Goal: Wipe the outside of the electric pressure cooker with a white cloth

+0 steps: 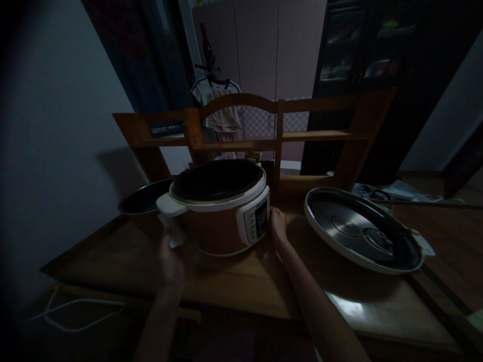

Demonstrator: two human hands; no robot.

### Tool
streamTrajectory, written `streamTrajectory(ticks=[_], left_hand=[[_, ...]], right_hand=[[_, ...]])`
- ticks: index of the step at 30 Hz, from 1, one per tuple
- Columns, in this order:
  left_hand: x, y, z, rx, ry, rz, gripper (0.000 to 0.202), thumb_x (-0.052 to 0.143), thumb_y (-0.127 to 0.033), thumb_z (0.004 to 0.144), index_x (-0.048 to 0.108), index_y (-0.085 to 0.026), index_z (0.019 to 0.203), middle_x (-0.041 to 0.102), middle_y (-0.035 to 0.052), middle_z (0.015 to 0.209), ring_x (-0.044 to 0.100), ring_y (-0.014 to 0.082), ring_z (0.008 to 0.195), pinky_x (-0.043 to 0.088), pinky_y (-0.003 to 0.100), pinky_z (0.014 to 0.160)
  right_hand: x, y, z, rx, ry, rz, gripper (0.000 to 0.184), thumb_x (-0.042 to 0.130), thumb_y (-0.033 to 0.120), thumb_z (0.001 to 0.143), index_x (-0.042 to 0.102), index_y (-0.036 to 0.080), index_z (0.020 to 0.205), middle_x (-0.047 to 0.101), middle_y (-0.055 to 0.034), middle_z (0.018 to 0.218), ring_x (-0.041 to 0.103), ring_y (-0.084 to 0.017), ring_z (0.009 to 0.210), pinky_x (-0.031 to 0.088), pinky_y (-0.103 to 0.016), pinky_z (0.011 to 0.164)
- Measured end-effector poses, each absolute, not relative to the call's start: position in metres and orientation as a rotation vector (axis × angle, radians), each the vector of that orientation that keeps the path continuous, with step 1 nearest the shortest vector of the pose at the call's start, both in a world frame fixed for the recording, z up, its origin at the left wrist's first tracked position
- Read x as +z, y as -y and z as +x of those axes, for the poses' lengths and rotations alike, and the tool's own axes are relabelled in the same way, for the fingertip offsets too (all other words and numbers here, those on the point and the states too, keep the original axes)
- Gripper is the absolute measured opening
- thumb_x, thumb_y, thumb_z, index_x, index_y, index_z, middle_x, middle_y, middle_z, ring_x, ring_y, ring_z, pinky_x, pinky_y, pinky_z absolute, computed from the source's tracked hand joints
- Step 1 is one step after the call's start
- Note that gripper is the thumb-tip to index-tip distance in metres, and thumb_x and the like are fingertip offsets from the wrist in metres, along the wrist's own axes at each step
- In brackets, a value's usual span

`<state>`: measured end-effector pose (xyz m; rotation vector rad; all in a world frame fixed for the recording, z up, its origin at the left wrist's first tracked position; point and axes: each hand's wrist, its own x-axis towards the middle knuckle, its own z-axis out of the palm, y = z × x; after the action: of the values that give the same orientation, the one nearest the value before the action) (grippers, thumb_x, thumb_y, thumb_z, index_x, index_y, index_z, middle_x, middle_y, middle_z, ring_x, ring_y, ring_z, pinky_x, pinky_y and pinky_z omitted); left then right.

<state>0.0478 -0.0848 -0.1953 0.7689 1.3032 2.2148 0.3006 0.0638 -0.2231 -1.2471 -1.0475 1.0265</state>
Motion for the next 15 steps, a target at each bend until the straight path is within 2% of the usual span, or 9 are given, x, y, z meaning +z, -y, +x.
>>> streamTrajectory(ticks=[3, 5, 7, 9, 11, 13, 15], left_hand=[[-0.204, 0.078, 0.066, 2.199, -1.330, 0.747, 0.058, 0.052, -0.053, 0.096, 0.059, -0.019, 0.142, 0.054, 0.0088, 0.154, 0.044, 0.0244, 0.147, 0.031, 0.041, 0.124], [-0.204, 0.082, 0.077, 2.200, -1.384, 0.774, 0.058, 0.049, -0.054, 0.097, 0.058, -0.019, 0.143, 0.053, 0.0074, 0.155, 0.043, 0.0244, 0.148, 0.029, 0.042, 0.125], [-0.202, 0.090, 0.083, 2.161, -1.452, 0.791, 0.060, 0.049, -0.055, 0.097, 0.057, -0.020, 0.144, 0.053, 0.0062, 0.155, 0.041, 0.0253, 0.149, 0.026, 0.043, 0.127], [-0.201, 0.099, 0.087, 2.092, -1.486, 0.789, 0.062, 0.048, -0.057, 0.096, 0.055, -0.020, 0.146, 0.050, 0.0059, 0.158, 0.039, 0.0265, 0.151, 0.025, 0.044, 0.127], [-0.203, 0.107, 0.086, 2.028, -1.489, 0.774, 0.065, 0.047, -0.058, 0.096, 0.052, -0.020, 0.149, 0.047, 0.0069, 0.160, 0.038, 0.0275, 0.151, 0.027, 0.045, 0.127], [-0.207, 0.112, 0.084, 1.986, -1.519, 0.778, 0.066, 0.046, -0.059, 0.096, 0.050, -0.021, 0.150, 0.046, 0.0079, 0.160, 0.037, 0.0286, 0.152, 0.029, 0.046, 0.126], [-0.213, 0.115, 0.079, 1.969, -1.556, 0.836, 0.064, 0.043, -0.059, 0.097, 0.051, -0.022, 0.150, 0.045, 0.0082, 0.161, 0.036, 0.0292, 0.152, 0.029, 0.047, 0.126]], right_hand=[[-0.222, -0.063, 0.300, 0.982, 1.057, -1.237, 0.031, 0.063, 0.045, 0.098, 0.066, 0.015, 0.108, 0.069, -0.0033, 0.101, 0.067, -0.016, 0.083, 0.058, -0.034, 0.075], [-0.219, -0.059, 0.298, 0.912, 1.058, -1.225, 0.035, 0.058, 0.050, 0.099, 0.066, 0.015, 0.097, 0.068, -0.0021, 0.089, 0.065, -0.016, 0.078, 0.056, -0.034, 0.074], [-0.212, -0.052, 0.294, 0.795, 1.049, -1.202, 0.043, 0.049, 0.057, 0.099, 0.065, 0.018, 0.092, 0.067, -0.0030, 0.086, 0.064, -0.019, 0.082, 0.053, -0.037, 0.080], [-0.202, -0.041, 0.288, 0.654, 1.043, -1.153, 0.048, 0.041, 0.062, 0.099, 0.063, 0.020, 0.105, 0.069, -0.0067, 0.102, 0.063, -0.023, 0.099, 0.049, -0.041, 0.093], [-0.191, -0.028, 0.282, 0.537, 1.072, -1.062, 0.054, 0.039, 0.065, 0.098, 0.053, 0.023, 0.129, 0.063, -0.0099, 0.128, 0.058, -0.025, 0.120, 0.044, -0.043, 0.105], [-0.181, -0.016, 0.276, 0.428, 1.210, -0.921, 0.069, 0.044, 0.069, 0.095, 0.037, 0.025, 0.148, 0.049, -0.0127, 0.150, 0.050, -0.026, 0.136, 0.040, -0.047, 0.113], [-0.175, -0.004, 0.274, 0.280, 1.402, -0.812, 0.088, 0.052, 0.070, 0.091, 0.017, 0.026, 0.159, 0.028, -0.0145, 0.165, 0.036, -0.029, 0.150, 0.036, -0.053, 0.118]])
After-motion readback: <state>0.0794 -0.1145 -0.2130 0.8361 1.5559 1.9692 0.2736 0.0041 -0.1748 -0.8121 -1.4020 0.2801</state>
